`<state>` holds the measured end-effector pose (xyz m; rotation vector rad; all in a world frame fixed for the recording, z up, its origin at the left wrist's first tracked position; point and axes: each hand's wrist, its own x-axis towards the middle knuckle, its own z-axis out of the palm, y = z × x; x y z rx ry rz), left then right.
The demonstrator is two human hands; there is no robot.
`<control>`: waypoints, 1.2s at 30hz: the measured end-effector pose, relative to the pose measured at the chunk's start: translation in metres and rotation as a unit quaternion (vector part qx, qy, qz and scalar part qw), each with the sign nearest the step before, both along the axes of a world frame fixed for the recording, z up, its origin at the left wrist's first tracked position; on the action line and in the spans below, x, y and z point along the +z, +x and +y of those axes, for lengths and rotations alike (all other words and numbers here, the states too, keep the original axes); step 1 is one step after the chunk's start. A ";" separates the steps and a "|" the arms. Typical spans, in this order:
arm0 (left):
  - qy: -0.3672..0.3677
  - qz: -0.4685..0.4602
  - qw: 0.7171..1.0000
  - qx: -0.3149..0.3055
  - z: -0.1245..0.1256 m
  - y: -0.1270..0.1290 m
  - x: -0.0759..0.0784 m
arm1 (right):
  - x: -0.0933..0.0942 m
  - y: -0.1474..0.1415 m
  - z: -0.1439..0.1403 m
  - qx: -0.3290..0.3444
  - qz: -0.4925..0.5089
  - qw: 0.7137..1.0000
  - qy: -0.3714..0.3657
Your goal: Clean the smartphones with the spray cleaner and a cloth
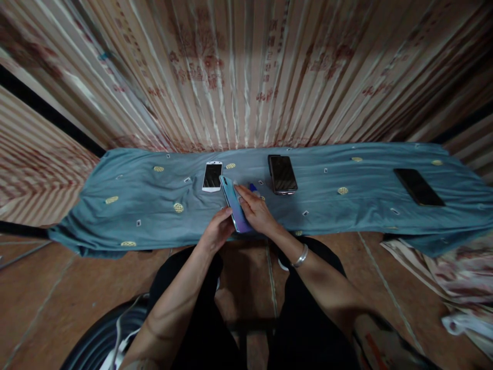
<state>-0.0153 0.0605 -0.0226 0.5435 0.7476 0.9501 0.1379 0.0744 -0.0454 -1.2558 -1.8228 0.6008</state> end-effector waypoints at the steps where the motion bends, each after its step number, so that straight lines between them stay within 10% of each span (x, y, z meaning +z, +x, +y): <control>1: 0.000 -0.001 1.000 0.005 0.001 -0.001 0.002 | 0.000 -0.001 -0.001 0.007 -0.001 1.000 0.001; 36: 0.006 0.022 0.992 0.128 0.023 -0.017 0.007 | 0.010 0.002 -0.042 0.071 -0.025 0.997 -0.004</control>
